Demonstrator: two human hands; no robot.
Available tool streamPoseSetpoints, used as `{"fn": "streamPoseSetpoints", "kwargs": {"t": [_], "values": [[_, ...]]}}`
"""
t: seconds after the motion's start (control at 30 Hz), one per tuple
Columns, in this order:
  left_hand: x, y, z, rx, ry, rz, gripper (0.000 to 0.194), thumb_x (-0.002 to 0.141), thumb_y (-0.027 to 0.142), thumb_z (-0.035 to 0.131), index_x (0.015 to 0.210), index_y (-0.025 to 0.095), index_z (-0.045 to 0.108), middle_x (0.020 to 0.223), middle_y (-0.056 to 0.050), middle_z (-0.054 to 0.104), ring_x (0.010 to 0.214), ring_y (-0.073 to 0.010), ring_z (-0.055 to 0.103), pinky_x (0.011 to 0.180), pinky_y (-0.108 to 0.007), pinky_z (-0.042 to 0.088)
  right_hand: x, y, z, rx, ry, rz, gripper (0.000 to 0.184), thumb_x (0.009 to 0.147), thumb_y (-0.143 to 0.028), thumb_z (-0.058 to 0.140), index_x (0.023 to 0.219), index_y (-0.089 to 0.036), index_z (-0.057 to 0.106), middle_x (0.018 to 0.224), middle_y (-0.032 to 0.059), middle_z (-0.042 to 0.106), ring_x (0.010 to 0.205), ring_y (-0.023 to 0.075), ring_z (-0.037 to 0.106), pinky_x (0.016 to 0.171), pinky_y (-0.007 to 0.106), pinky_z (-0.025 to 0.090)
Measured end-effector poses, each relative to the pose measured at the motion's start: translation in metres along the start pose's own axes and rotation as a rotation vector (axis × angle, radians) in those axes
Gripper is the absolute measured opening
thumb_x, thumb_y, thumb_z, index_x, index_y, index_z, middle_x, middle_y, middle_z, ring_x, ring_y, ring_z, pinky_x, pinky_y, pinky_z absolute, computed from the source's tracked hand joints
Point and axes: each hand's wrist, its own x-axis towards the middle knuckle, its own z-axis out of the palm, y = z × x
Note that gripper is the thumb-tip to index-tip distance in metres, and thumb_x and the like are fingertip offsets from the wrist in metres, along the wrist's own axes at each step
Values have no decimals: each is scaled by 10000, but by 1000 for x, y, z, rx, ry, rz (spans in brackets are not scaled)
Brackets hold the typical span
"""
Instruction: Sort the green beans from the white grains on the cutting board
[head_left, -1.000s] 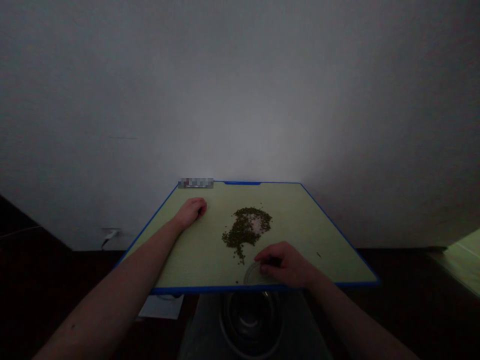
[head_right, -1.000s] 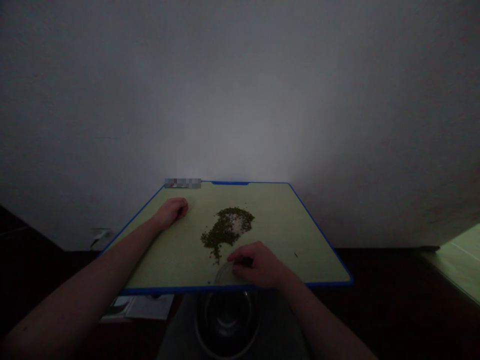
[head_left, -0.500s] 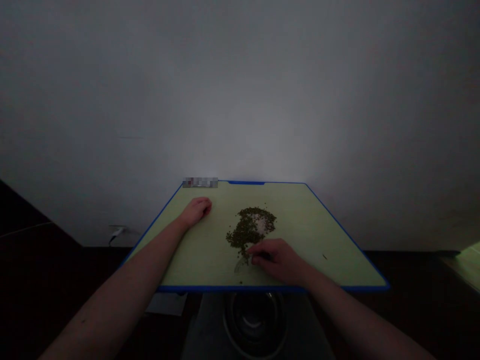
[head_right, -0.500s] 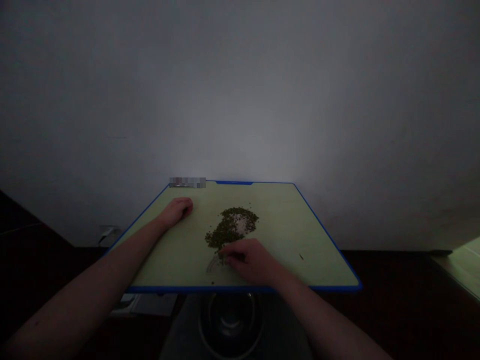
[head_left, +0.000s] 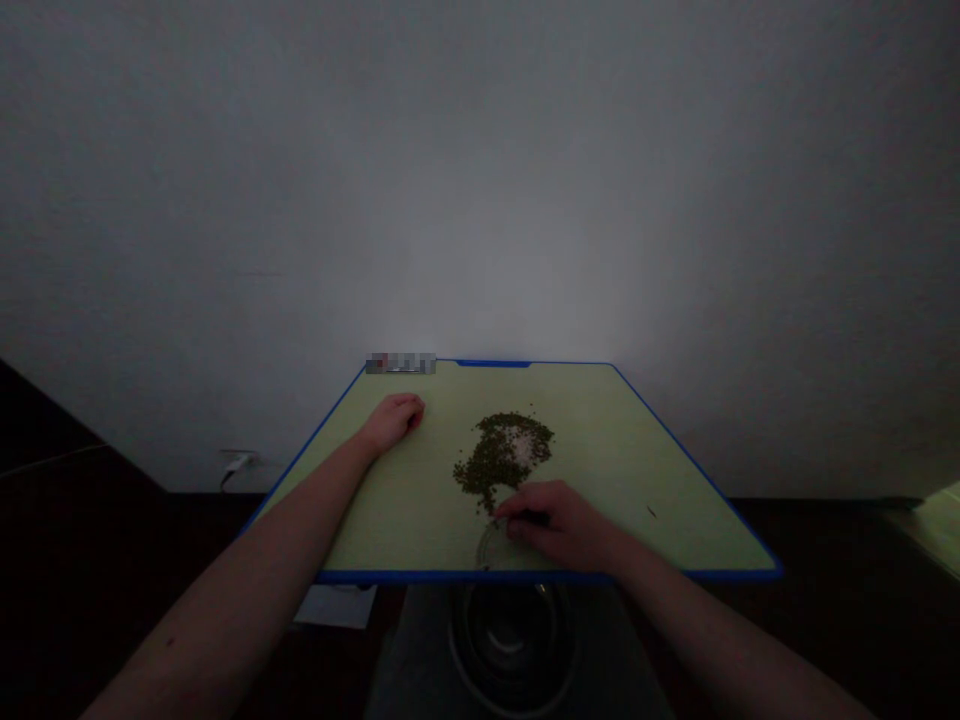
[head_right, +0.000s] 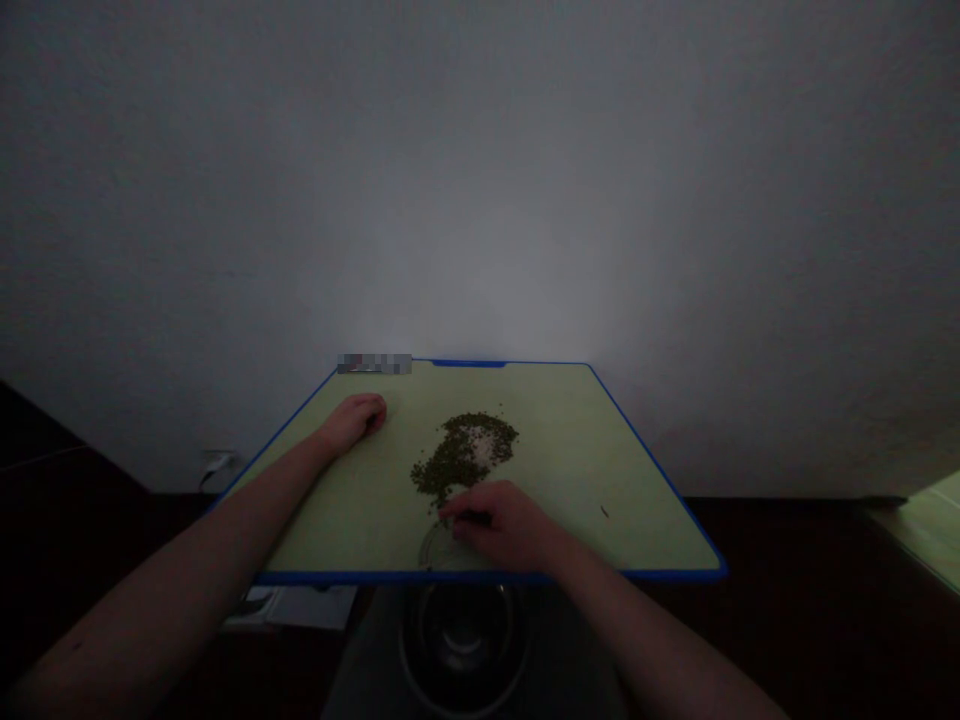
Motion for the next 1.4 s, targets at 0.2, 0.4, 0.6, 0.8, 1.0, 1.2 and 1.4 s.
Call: {"fn": "streamPoseSetpoints", "kwargs": {"t": [0.2,0.4,0.6,0.8,1.0,1.2,1.4], "values": [[0,-1,0,-23,-4,-14,272,722,326,398,504,174,451,425,35,396,418,-94,359,453,-238,289,-8,2,-1,23,11,94,247,766,-213,549,983,-200,667,830,37,690,727,143,615,653,246,469],[1,-4,-2,-13,-10,18,280,732,324,394,504,172,452,434,32,406,444,-100,380,476,-240,304,-13,1,-9,40,45,114,231,766,-225,553,966,-198,666,877,39,686,791,156,615,716,267,467],[-2,1,-2,15,-3,20,282,730,319,388,498,171,449,436,30,404,443,-99,373,479,-241,301,-6,9,-12,-61,233,188,235,780,-232,523,975,-188,646,791,32,670,721,153,592,665,267,448],[0,-2,-1,-2,6,13,273,727,313,398,503,168,457,429,34,397,436,-97,368,465,-235,289,2,11,-9,-114,204,184,255,783,-212,508,1000,-193,639,808,27,676,721,148,597,660,259,440],[1,-5,-1,-36,-5,20,287,734,333,404,505,169,460,429,36,400,432,-98,367,462,-235,290,11,4,-7,-116,140,146,274,775,-187,505,1015,-199,637,913,33,679,796,150,601,721,259,435],[-3,5,-1,-16,12,1,265,714,297,409,482,171,443,417,35,388,428,-95,359,460,-234,282,21,-7,-9,-117,31,121,246,756,-179,524,972,-202,639,865,19,667,743,134,582,674,241,420],[-3,5,-2,-21,11,-20,272,712,319,405,489,171,448,419,36,392,422,-94,359,465,-236,289,17,-6,-6,-80,-19,134,233,753,-186,530,958,-206,640,711,-5,635,638,117,551,598,221,398]]}}
